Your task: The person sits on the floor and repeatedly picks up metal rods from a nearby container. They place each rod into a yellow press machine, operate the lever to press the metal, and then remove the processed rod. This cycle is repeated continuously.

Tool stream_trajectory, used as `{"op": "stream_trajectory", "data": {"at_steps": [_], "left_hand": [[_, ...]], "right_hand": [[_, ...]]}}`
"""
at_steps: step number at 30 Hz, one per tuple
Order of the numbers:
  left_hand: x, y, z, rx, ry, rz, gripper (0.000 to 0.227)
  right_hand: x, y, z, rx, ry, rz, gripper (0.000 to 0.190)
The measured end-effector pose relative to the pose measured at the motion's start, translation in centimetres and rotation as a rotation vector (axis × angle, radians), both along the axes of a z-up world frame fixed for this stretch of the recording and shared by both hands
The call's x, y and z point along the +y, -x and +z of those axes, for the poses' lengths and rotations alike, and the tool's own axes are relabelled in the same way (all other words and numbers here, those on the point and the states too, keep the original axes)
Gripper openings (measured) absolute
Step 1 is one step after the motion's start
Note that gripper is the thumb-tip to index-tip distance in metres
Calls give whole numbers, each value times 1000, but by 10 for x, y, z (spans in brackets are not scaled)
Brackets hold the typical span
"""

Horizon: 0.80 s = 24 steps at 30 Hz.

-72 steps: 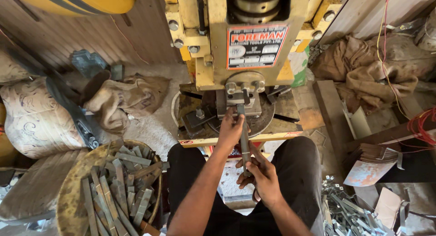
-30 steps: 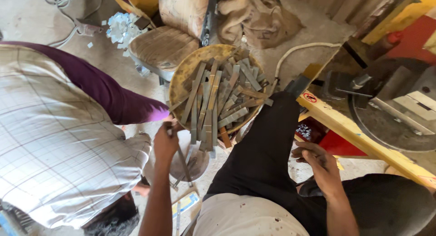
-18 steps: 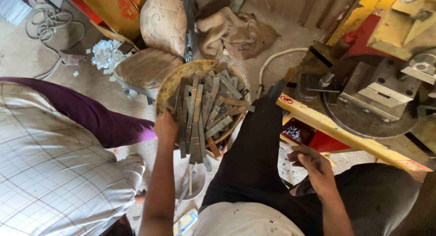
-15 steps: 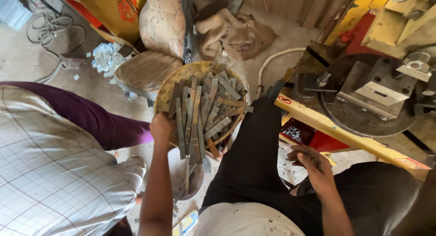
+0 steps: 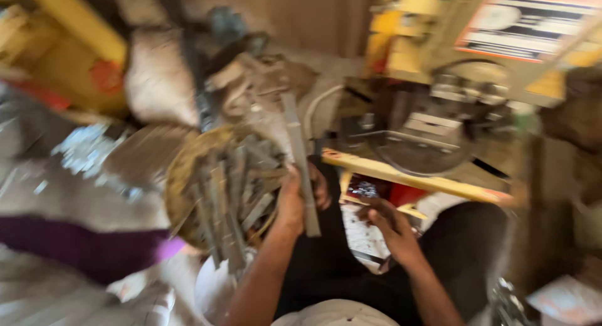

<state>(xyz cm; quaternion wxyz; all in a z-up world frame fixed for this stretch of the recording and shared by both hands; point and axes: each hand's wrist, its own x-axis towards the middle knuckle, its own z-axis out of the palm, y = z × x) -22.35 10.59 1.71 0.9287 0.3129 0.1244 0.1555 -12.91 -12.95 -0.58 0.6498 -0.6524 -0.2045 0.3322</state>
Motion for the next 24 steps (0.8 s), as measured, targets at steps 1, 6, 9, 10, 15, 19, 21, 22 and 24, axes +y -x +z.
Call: {"op": "stream_trajectory", "data": {"at_steps": [1, 6, 9, 10, 15, 19, 21, 22, 24], "left_hand": [[-26, -21, -4, 113, -146, 28, 53], [-114, -75, -17, 29, -615, -186, 48], [-125, -102, -18, 22, -871, -214, 47], [-125, -116, -18, 24, -829, -256, 47], [-137, -139, -12, 29, -635, -187, 49], [-148, -150, -5, 34, -580, -204, 43], [-148, -151, -2, 123, -632, -268, 37], [-145, -153, -2, 195, -722, -302, 34], [-139, -159, -4, 220, -825, -274, 29]], "right_hand": [[-3, 0, 0, 60, -24, -34, 44], [-23, 7, -16, 101, -156, -288, 58], [-39, 2, -18, 212, -166, -492, 56], [-46, -3, -14, 224, -138, -508, 55], [-68, -25, 1, 235, -157, -434, 53], [-76, -40, -5, 261, -276, -411, 53], [-75, -42, -6, 278, -283, -425, 53], [-72, -41, -5, 269, -263, -433, 52], [-67, -39, 5, 243, -214, -425, 53]]}}
